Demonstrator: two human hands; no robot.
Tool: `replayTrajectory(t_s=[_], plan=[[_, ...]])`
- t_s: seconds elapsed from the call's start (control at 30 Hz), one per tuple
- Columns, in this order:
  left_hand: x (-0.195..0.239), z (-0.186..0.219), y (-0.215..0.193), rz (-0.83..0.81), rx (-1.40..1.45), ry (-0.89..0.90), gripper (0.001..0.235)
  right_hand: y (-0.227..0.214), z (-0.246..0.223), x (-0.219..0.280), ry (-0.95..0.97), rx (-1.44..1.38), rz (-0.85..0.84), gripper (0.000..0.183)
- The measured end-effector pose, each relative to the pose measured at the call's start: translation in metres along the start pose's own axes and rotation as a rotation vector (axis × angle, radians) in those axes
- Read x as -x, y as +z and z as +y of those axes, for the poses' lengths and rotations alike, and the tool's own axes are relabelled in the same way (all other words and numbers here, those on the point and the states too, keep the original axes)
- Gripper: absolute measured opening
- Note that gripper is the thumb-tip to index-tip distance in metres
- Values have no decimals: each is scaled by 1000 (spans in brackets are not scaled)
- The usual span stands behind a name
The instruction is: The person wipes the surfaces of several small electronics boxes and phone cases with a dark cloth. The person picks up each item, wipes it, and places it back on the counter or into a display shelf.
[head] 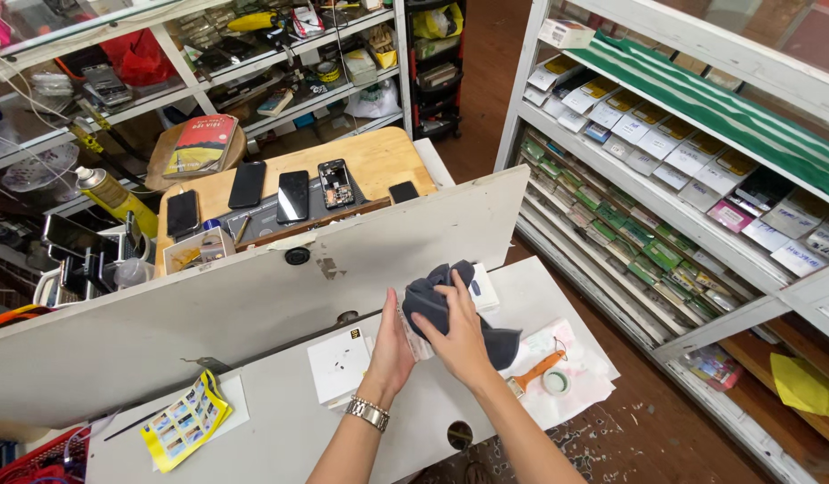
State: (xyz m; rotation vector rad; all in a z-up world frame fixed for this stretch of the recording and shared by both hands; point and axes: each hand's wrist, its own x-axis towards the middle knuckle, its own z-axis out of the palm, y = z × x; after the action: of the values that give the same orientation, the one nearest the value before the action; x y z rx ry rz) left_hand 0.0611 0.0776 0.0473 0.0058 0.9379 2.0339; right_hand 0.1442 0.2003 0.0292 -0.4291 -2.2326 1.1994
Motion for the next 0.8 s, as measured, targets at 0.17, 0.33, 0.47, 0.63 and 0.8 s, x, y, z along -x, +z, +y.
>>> replayTrajectory(t_s=[0.17, 0.33, 0.47, 0.63, 0.8], plan=[[13, -4, 3, 64, -361, 113, 74, 5, -21, 1, 169, -48, 179, 52], [33, 10, -2, -39, -603, 159, 82, -26, -25, -9, 482, -403, 298, 45], [34, 17, 10, 63, -1234, 369, 64, -23, -34, -18, 490, -472, 64, 46], [40, 10, 26, 77, -1306, 392, 61, -8, -26, -20, 562, -489, 13, 47], [51, 14, 26, -102, -1181, 517, 61, -32, -13, -35, 542, -640, 163, 47]])
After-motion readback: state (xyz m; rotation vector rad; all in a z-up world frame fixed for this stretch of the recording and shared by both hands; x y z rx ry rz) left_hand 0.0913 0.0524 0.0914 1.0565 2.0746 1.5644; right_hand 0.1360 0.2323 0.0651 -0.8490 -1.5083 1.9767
